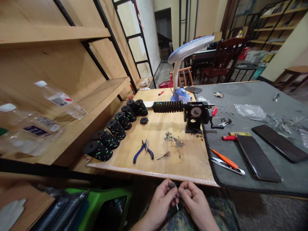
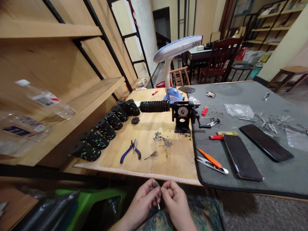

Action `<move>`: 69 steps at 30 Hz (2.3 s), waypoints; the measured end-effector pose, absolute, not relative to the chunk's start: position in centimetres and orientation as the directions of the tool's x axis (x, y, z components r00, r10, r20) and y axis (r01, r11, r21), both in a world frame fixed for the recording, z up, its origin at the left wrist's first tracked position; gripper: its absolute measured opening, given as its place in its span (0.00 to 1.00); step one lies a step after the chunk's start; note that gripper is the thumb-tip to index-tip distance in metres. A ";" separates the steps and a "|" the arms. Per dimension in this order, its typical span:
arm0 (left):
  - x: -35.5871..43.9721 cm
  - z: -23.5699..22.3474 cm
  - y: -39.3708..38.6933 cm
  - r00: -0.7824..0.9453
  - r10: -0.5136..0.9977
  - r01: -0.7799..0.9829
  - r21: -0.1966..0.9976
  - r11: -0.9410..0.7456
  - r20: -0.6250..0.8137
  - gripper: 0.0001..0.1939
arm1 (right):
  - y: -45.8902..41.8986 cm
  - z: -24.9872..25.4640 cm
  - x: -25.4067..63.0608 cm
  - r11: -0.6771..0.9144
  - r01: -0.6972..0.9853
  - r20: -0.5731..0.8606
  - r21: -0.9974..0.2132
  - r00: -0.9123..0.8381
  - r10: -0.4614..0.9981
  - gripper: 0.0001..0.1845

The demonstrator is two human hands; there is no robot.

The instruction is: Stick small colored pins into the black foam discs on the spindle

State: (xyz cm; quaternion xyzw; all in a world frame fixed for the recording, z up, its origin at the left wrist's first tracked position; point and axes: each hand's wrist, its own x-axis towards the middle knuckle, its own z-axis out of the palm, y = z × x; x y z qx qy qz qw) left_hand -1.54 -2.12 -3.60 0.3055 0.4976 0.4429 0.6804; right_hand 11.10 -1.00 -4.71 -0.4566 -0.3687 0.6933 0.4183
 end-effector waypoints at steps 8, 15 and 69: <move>-1.6 -2.4 -1.8 0.052 0.946 -0.106 0.941 0.323 -0.319 0.14 | -1.3 -3.9 11.8 -0.273 -0.076 -0.254 -0.959 -0.196 0.947 0.20; -2.2 -3.1 -2.0 0.017 0.983 0.122 0.976 0.179 -0.182 0.07 | -1.1 -3.7 11.7 -0.330 -0.015 -0.308 -0.944 -0.320 0.896 0.18; -2.4 -2.3 -2.2 0.127 0.989 0.344 0.938 0.033 -0.081 0.05 | -0.5 -5.0 12.3 -0.452 -0.269 -0.390 -0.851 -0.252 0.885 0.23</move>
